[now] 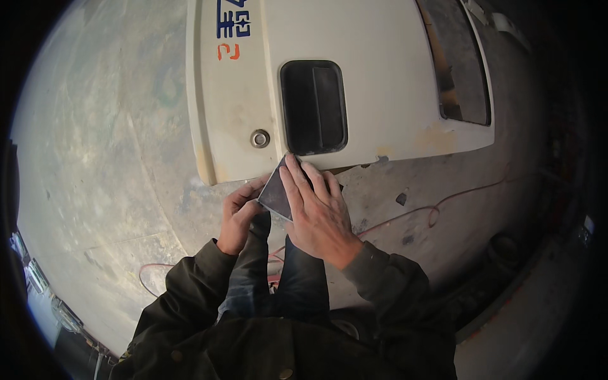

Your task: The person sands the surface of a detached white car door using a sanding block. They work methodically across the door's surface, including around the handle and window frame, and over blue and orange decals.

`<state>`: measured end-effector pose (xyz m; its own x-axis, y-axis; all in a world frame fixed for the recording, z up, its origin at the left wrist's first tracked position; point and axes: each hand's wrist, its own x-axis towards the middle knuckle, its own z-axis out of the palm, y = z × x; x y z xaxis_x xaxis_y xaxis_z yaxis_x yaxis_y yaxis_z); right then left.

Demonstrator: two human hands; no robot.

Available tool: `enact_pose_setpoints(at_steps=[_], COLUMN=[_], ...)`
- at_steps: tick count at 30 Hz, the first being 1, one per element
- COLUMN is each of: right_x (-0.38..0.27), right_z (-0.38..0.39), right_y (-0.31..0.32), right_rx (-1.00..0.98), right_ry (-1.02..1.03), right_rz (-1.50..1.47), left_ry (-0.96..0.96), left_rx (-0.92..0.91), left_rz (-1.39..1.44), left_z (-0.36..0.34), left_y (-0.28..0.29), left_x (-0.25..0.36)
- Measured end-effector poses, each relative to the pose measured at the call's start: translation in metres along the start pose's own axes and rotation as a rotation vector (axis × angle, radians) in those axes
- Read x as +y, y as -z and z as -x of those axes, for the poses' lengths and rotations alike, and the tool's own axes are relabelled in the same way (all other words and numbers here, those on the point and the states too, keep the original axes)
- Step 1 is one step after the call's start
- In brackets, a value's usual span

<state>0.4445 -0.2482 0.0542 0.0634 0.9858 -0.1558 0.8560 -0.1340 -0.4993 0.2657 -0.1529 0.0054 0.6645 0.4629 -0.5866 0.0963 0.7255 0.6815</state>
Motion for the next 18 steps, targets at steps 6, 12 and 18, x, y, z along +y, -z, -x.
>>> enact_pose_setpoints(at_steps=[6,12,18], right_x=[-0.004,-0.022,-0.035], right_z=[0.003,-0.007,-0.016], right_y=[0.005,0.005,-0.002], right_rx=[-0.045,-0.049,0.029], right_ry=[0.003,-0.080,-0.147], right_rz=[-0.006,-0.054,-0.197], left_ry=[0.006,-0.004,-0.087], left_rx=[0.030,0.047,0.164], left_rz=[0.166,0.222,0.143], left_z=[0.006,0.013,0.016], left_y=[-0.007,-0.013,-0.029], left_x=[0.002,0.010,0.007])
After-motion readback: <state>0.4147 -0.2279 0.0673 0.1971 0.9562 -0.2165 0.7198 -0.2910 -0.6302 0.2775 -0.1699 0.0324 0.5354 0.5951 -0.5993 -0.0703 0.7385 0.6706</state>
